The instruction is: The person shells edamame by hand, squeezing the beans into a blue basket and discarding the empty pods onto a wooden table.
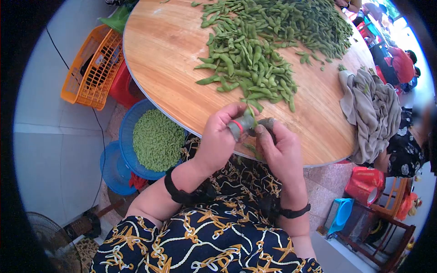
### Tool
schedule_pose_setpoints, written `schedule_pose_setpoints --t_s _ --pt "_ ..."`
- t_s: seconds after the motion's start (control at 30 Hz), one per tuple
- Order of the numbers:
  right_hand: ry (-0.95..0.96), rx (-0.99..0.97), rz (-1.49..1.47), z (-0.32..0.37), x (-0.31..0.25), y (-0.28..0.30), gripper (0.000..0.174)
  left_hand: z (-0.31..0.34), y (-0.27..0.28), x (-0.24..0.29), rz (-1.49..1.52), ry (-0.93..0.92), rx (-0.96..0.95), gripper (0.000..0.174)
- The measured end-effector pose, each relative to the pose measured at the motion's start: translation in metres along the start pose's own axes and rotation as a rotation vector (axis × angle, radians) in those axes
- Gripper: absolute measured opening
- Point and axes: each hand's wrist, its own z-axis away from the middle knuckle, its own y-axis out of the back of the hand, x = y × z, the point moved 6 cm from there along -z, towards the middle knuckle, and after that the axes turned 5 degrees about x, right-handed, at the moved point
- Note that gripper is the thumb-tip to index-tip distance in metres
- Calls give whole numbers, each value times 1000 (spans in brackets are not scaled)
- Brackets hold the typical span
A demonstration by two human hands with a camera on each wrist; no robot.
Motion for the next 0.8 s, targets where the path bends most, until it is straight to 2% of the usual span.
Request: schedule_pose_setpoints --t_s 0.03,0.1,0.13,0.17,0.2,0.27,0.33,0.37,0.43,0.47,0.53,0.6,0.63,0.7,0.77,0.8 --pt "1 -3 1 -6 0 -1 12 -1 1 2 76 45 -10 19" --pt "120 177 99 -19 -3 8 13 -2 4 3 151 90 -21 21" --pt "119 177 99 -24 1 6 13 -3 6 9 -77 -26 -14 25" --pt "250 215 393 -26 -2 4 14 -3 6 14 -305 -143 -9 30" --pt "381 251 687 -26 -7 1 15 -3 7 15 -305 -143 -11 30" --pt "328 196 759 -24 -2 -1 15 2 6 20 -423 -203 -31 39" --pt "259 330 581 -21 4 11 14 7 5 20 -526 -222 -66 42" --pt "259 328 581 -19 4 16 14 10 2 20 -629 -243 -102 45" --pt "53 137 -65 -13 14 18 13 15 -3 20 -686 -290 -146 46" --pt "51 138 -68 -6 13 19 13 19 -10 22 -743 -338 -195 47" --pt "-185 -96 -403 6 20 5 12 21 -16 25 -715 -352 -222 50" --pt "-175 -89 -407 10 14 8 9 24 -21 25 -746 -526 -270 50" --pt "-194 -63 -471 13 18 8 8 23 -20 23 -749 -527 -273 50" --pt "-212 -35 -539 15 22 8 8 30 -25 23 -950 -723 -360 41" --pt "-402 -130 -975 19 26 -4 8 31 -23 22 -897 -694 -339 35" --pt "-400 -129 -977 19 27 -6 8 30 -21 23 -842 -668 -316 31"
